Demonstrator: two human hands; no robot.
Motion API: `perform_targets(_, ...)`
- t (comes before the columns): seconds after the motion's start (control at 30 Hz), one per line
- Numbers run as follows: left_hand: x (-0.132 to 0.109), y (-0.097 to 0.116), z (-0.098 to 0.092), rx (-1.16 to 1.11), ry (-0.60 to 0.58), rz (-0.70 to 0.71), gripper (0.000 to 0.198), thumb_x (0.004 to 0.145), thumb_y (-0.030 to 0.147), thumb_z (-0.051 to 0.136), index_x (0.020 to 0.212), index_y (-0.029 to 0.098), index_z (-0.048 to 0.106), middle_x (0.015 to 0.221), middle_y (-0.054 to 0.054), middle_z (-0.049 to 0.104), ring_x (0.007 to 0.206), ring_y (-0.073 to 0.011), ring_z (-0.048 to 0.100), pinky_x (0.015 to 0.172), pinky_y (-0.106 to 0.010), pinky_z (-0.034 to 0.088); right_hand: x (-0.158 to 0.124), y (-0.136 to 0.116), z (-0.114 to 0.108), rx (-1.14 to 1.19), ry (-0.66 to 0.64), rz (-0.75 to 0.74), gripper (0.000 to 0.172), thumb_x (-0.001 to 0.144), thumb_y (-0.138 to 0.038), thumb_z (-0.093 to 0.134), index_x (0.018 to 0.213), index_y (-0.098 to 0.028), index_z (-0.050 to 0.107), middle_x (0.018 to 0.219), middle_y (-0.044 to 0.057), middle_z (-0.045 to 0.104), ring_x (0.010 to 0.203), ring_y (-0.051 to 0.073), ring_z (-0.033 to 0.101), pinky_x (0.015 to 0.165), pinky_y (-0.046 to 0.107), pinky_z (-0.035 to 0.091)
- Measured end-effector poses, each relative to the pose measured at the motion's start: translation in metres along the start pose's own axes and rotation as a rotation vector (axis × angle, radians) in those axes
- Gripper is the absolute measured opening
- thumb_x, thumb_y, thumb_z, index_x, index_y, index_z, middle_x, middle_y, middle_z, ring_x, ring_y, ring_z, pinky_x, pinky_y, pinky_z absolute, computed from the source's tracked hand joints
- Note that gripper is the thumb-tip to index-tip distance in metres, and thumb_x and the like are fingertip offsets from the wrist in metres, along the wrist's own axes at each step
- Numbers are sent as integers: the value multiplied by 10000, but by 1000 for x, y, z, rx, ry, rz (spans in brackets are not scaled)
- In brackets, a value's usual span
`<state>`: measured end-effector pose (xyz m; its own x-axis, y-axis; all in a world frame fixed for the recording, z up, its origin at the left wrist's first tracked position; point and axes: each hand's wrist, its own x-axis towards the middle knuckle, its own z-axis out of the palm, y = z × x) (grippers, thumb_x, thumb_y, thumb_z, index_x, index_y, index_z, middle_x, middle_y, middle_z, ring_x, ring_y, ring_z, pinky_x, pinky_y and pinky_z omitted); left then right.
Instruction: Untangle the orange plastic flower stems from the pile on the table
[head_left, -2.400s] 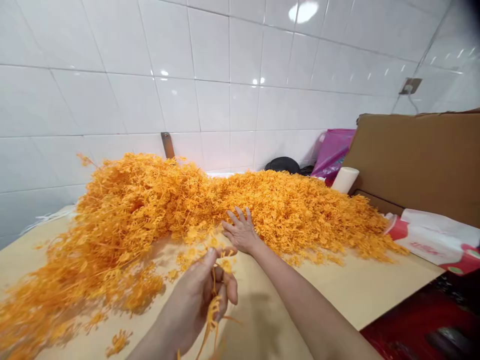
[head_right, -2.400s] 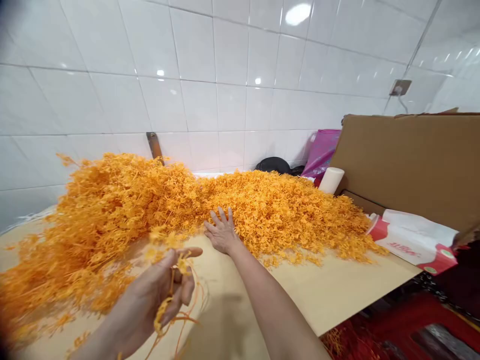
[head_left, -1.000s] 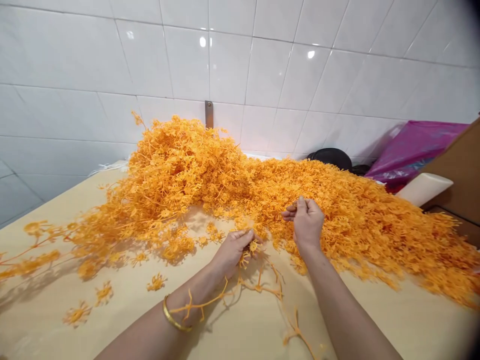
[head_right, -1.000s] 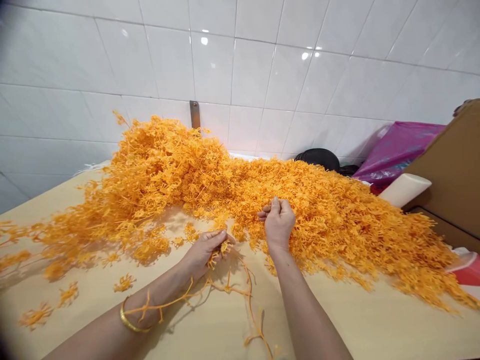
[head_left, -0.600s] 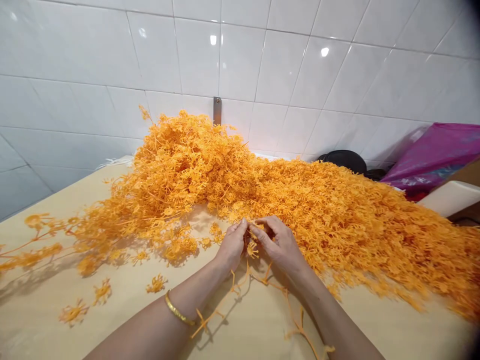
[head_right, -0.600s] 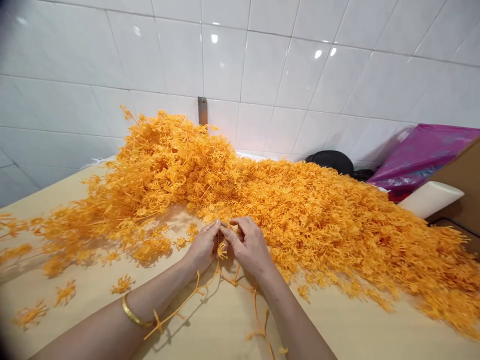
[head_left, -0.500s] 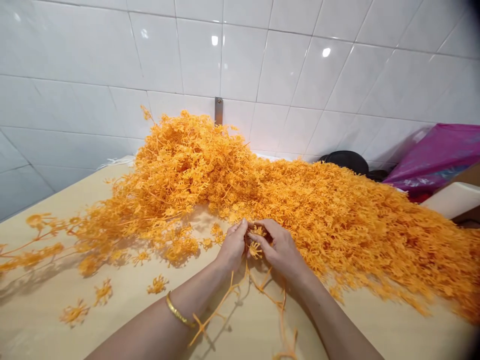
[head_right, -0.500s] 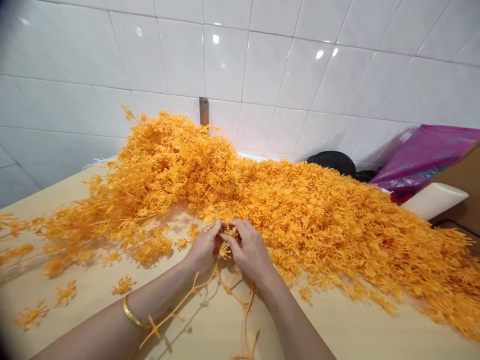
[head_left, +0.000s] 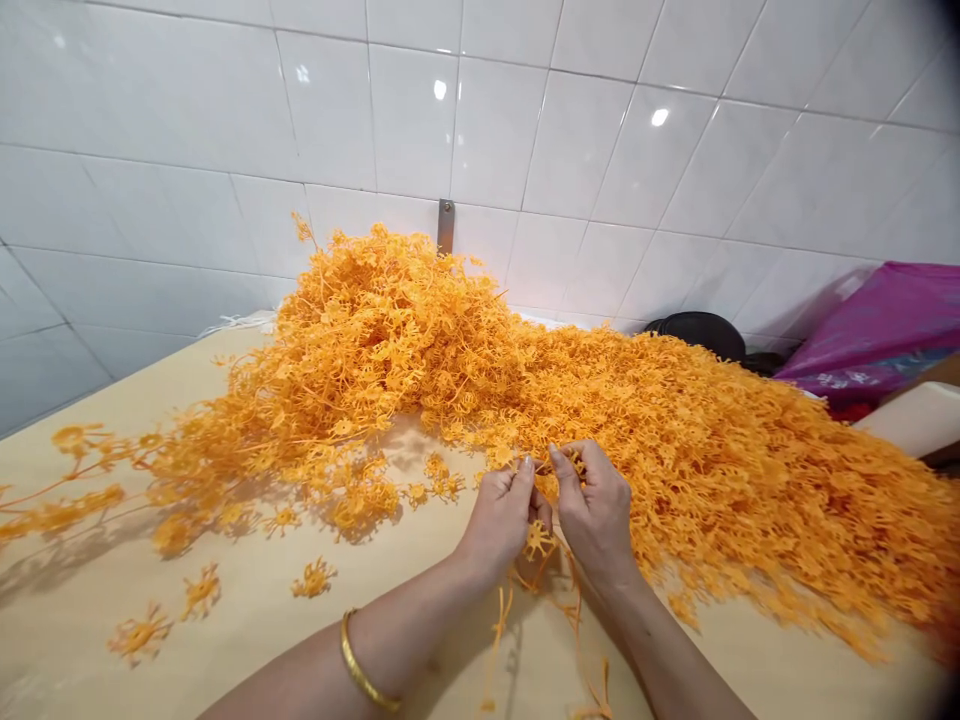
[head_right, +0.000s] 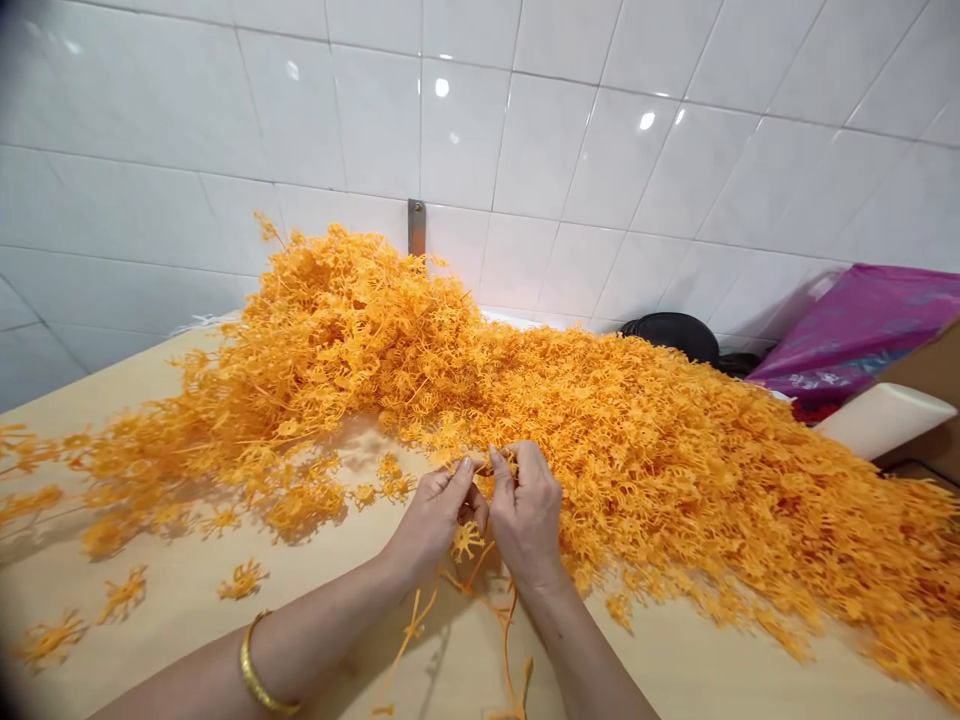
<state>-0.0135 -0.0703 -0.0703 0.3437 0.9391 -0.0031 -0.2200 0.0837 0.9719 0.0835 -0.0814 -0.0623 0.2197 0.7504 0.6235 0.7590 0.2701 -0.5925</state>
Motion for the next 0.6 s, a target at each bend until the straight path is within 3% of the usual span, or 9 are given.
perform_targets(0.1, -5, 4, 3, 4, -16, 16, 546, 772, 519, 351, 411, 136, 494, 367, -21, 441, 389, -81, 367, 469, -223, 297, 7, 2, -4, 121, 68, 165, 246, 804, -399, 423, 675, -191, 436, 547, -21, 474, 486, 110, 432, 505, 240, 344)
perform_targets(0.2, -9, 6, 0, -51, 23, -28, 486, 761, 522, 376, 515, 134, 535, 382, -8, 461, 396, -79, 370, 475, -214, 300, 19, 15, -13, 427, 263, 406, 272, 798, -448, 395, 684, -201, 390, 477, -65, 414, 405, 90, 419, 464, 228, 376)
perform_targets(0.27, -11, 4, -2, -70, 22, -74, 458, 750, 526, 393, 593, 127, 554, 394, -1, 470, 403, -78, 383, 478, -210, 302, 26, 24, -20, 581, 374, 504, 253, 768, -442, 443, 712, -204, 378, 524, -70, 439, 397, 76, 439, 450, 222, 399)
perform_targets(0.3, -11, 2, -3, -64, 2, -97, 453, 745, 528, 400, 617, 123, 557, 399, 1, 472, 393, -75, 378, 462, -208, 292, 27, 26, -22, 612, 367, 514, 236, 748, -424, 481, 750, -206, 390, 568, -65, 467, 405, 72, 452, 448, 220, 407)
perform_targets(0.43, -10, -1, -4, 17, -125, -211, 451, 705, 548, 442, 619, 117, 543, 406, 13, 467, 307, -49, 289, 359, -204, 176, 23, 21, -20, 539, 85, 371, 259, 758, -371, 495, 960, -215, 449, 598, -49, 487, 447, 75, 457, 448, 202, 391)
perform_targets(0.6, -8, -1, -6, 29, -335, -211, 467, 675, 568, 462, 632, 113, 561, 391, -2, 491, 319, -56, 315, 369, -199, 189, 18, 9, -19, 482, -217, 225, 275, 791, -393, 443, 934, -178, 538, 512, -56, 393, 432, 75, 371, 410, 190, 305)
